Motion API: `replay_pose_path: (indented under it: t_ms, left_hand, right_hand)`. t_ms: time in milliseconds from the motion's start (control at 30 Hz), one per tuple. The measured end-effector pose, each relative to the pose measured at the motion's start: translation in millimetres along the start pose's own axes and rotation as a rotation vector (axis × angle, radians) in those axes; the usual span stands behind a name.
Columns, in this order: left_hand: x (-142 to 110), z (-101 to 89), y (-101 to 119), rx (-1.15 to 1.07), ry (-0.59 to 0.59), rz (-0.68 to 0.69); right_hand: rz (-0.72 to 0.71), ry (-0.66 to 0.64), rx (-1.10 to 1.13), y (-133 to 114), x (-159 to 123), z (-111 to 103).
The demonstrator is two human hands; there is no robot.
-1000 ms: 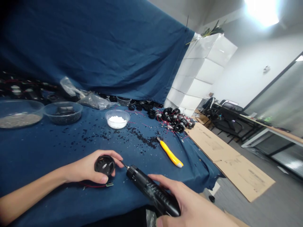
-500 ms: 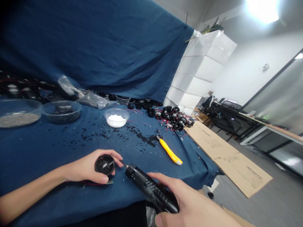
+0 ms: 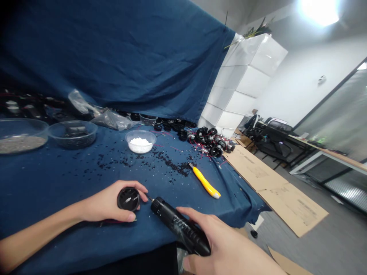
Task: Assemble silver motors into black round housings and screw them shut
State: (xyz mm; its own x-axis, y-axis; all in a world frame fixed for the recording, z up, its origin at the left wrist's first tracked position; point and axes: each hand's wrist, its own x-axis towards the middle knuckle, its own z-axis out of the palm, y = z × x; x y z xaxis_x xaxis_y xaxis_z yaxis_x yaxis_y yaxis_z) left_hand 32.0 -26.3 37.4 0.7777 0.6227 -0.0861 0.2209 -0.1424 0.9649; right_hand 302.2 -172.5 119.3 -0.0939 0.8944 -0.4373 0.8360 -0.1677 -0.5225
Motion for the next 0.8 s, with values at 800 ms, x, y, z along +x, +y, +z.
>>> replay_pose_path:
  t_ms: [800]
  left_hand:
    - [2.7, 6.5, -0.3, 0.173, 0.104, -0.04]
  right_hand:
    - [-0.007, 0.017, -0.058, -2.6, 6.6, 1.8]
